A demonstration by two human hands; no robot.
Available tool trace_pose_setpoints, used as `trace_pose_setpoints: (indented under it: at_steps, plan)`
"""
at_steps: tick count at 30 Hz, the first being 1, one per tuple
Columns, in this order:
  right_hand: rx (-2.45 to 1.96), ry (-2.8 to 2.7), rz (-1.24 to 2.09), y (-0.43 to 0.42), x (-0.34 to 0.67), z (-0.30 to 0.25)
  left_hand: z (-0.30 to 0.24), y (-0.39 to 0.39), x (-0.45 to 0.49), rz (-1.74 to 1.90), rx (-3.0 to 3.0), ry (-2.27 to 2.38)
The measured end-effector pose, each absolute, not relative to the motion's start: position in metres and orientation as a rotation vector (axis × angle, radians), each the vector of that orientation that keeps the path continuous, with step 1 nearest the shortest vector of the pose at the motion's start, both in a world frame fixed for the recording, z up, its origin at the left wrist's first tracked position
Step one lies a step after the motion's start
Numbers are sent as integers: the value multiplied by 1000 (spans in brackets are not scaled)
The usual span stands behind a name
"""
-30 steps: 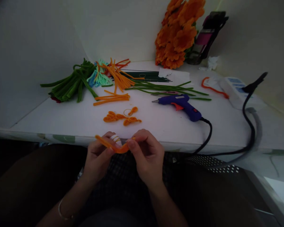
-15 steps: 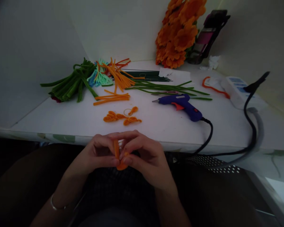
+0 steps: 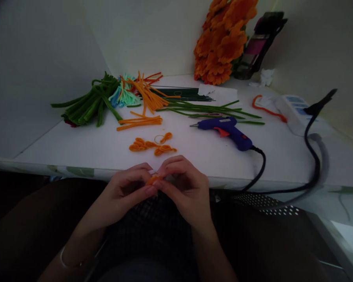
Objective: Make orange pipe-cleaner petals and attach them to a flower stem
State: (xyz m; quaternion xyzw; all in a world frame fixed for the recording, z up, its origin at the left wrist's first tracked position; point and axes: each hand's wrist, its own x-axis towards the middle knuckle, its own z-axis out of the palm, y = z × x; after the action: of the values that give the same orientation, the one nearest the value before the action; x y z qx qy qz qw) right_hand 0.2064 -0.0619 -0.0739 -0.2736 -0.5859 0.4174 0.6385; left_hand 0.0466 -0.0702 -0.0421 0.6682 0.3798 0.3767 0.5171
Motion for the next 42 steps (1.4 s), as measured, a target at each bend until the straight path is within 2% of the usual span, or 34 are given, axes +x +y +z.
trace_pose_setpoints:
  at_steps: [7,14,18,21,23,25,26,29,32,36,42]
  plan:
    - [-748,-1522,537,-71,209,-67,-38,-69,42,908,1674,912]
    - [-845,-1759,374,-73,220,-66,-32,-73,38,906,1846,997]
    - [-978,-1840,419,-78,220,-61,-34,-78,40,982,2061,1117]
    - [-1059,-1819,465,-82,216,-59,-48,-81,41,1233,2432,1237]
    - [-1012,-1785,434,-83,213,-61,-57,-82,40,1582,2711,1260]
    - [-880,-1745,318,-81,212,-67,-60,-82,39,1667,2704,1292]
    - [-808,-1725,239,-79,212,-71,-59,-82,38,1600,2579,1268]
    - [-644,-1694,19,-72,213,-82,-48,-79,38,1105,1986,1103]
    - [-536,-1739,-68,-67,215,-87,-38,-75,42,885,1580,901]
    - [-583,-1729,18,-65,214,-84,-35,-71,44,914,1543,926]
    - [-924,-1591,594,-77,207,-73,-40,-75,41,1140,2140,1192]
